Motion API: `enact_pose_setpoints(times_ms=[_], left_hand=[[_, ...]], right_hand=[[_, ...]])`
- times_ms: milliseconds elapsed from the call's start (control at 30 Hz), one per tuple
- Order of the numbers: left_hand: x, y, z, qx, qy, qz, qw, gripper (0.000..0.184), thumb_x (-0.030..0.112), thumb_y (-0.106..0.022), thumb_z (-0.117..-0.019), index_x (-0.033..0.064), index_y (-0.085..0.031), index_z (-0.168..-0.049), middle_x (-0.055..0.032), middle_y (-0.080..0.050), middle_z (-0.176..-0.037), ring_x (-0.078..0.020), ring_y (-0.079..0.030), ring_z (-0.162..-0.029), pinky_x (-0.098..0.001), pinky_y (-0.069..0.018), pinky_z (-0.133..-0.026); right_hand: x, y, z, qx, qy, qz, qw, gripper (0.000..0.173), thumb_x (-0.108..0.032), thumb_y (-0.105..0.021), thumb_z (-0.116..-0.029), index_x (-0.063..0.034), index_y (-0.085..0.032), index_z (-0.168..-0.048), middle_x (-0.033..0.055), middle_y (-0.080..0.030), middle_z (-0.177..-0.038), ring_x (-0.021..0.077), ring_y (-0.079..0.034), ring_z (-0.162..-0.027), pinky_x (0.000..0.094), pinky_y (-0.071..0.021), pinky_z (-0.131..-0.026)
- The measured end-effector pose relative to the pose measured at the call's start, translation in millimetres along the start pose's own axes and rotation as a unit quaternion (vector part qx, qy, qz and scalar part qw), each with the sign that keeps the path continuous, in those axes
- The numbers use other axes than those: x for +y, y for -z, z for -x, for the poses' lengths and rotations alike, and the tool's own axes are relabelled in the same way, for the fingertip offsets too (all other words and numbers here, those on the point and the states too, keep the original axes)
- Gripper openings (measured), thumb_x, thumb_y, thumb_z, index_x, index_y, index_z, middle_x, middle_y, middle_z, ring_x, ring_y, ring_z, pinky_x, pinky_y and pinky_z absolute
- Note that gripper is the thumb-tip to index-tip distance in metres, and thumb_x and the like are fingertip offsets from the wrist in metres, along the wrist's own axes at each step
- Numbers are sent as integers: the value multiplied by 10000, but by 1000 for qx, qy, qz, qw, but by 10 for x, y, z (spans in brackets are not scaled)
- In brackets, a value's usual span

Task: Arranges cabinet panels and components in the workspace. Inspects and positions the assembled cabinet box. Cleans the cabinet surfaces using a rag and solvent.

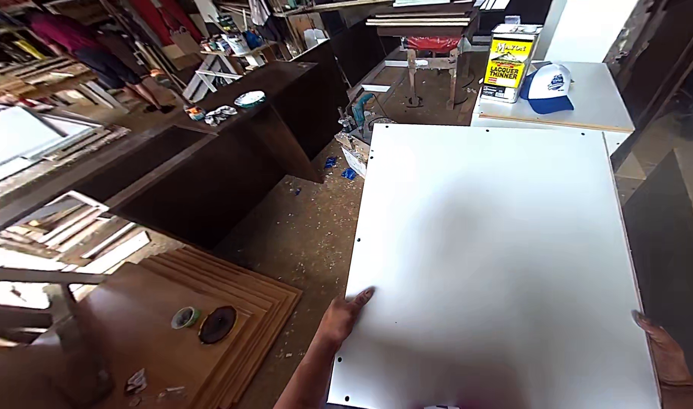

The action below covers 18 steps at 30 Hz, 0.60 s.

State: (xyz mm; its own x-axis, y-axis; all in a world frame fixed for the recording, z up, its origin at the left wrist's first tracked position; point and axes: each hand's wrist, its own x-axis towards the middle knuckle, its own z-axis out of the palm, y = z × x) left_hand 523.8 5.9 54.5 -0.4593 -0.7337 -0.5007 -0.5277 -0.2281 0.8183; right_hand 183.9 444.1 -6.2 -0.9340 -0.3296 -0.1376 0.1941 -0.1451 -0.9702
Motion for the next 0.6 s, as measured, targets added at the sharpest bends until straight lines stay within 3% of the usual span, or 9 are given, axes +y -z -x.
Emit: enact_pose_setpoints(times_ms=[267,600], left_hand=[[-172,380,209,73,-17,33,997,387,370,-645,-1009,38,-631,-1206,-60,-720,-895,-117,-703,-773,-321,-599,-743],[-145,409,92,126,-24,11,992,408,415,-627,-1013,48,-646,-1190,-64,-719,-897,-130,-700,-782,-348,-594,-757]], right_hand=[[42,-607,-357,-82,26,2,996,294,-176,-319,-1051,-195,-579,-1186,-197,-719,-1002,-102,-660,-971,128,-542,-905],[363,-939,-851,-104,-4,-12,994,301,-175,-294,-1072,-131,-537,-1244,-166,-692,-997,-101,-651,-949,123,-542,-879]])
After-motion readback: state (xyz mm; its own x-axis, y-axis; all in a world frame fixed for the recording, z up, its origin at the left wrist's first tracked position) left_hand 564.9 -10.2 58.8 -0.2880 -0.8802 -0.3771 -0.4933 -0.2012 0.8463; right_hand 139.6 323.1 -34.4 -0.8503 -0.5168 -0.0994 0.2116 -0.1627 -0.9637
